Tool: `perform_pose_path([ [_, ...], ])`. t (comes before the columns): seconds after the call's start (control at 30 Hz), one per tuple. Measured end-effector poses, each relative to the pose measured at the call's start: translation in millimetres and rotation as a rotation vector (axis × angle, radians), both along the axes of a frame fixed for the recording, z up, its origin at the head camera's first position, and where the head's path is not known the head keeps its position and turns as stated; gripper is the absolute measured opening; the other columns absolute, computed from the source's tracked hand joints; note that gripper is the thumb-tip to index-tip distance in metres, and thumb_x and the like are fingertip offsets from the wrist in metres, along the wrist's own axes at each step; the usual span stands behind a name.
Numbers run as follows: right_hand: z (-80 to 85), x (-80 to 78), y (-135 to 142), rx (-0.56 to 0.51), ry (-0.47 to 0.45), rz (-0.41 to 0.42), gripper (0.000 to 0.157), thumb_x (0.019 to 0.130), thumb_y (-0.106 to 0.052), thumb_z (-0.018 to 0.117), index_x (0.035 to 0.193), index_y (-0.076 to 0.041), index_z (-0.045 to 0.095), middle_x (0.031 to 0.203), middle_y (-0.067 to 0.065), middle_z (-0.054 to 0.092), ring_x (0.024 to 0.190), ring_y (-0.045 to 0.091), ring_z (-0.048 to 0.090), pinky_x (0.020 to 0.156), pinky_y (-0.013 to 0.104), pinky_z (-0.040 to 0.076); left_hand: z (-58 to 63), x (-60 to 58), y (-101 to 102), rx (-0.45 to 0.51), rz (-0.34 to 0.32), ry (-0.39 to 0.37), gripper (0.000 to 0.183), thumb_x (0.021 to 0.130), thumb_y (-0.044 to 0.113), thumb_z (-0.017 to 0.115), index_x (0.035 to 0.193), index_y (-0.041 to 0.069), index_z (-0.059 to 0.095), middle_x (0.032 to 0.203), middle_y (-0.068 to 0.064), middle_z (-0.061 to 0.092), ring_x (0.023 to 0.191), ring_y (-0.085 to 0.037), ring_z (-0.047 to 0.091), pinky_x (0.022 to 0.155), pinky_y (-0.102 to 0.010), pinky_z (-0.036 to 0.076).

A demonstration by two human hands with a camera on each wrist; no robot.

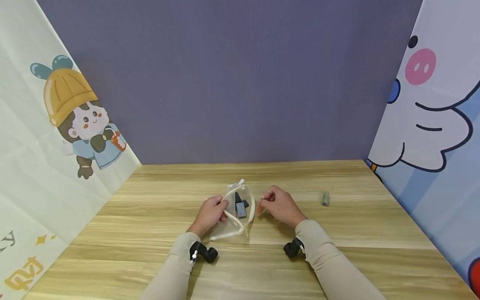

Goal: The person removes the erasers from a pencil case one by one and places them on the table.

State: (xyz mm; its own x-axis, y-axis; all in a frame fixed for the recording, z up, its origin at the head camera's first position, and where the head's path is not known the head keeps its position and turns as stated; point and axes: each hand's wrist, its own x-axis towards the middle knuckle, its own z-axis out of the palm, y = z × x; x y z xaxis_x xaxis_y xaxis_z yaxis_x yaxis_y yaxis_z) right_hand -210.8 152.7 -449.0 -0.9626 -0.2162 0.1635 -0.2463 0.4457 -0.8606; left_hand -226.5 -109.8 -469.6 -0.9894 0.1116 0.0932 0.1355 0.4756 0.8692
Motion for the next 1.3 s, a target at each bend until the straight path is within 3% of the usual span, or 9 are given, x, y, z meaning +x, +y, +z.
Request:
perform_pose_path([
  [0.43, 2.9, 1.4, 9.3, 0.008, 0.013, 0.035, 0.019, 0.099, -0.023, 0.065, 0.101, -0.006, 0.055, 0.084, 0.005, 0.071, 0.070, 0.032, 0.060, 0.052, 0.033, 0.049, -0.1, 0.0, 0.4, 0.008, 0.010, 0.005, 0.030, 0.098, 0.027, 0.057, 0.073, 0.011, 0.058, 0.063, -0.001, 0.065, 0.053, -0.016, 0.063, 0.056, -0.034, 0.051],
  [0.7, 3.9, 2.9, 16.9, 0.030, 0.009, 0.017, 0.019, 0.099, -0.023, 0.065, 0.101, -0.006, 0.054, 0.086, 0.011, 0.067, 0.071, 0.032, 0.059, 0.053, 0.034, 0.049, -0.5, -1.0, 1.2, 0.003, 0.005, 0.000, 0.030, 0.099, 0.028, 0.058, 0.075, 0.011, 0.058, 0.063, -0.002, 0.064, 0.054, -0.016, 0.062, 0.058, -0.034, 0.051],
  [0.9, 8.8, 2.0, 19.5, 0.044, 0.007, 0.006, 0.020, 0.099, -0.025, 0.064, 0.102, -0.008, 0.055, 0.085, 0.002, 0.072, 0.072, 0.033, 0.061, 0.052, 0.035, 0.050, 1.2, -1.1, 0.4, 0.016, 0.001, -0.010, 0.029, 0.100, 0.028, 0.057, 0.077, 0.010, 0.060, 0.065, -0.002, 0.065, 0.055, -0.017, 0.062, 0.060, -0.034, 0.052],
  [1.3, 11.4, 6.0, 27.3, -0.001, -0.015, 0.010, 0.019, 0.100, -0.020, 0.063, 0.099, -0.005, 0.051, 0.086, 0.003, 0.074, 0.078, 0.036, 0.062, 0.059, 0.034, 0.050, 0.6, 1.4, 1.4, 0.014, -0.001, 0.021, 0.030, 0.100, 0.025, 0.058, 0.074, 0.010, 0.059, 0.059, -0.003, 0.063, 0.051, -0.015, 0.060, 0.050, -0.029, 0.047],
])
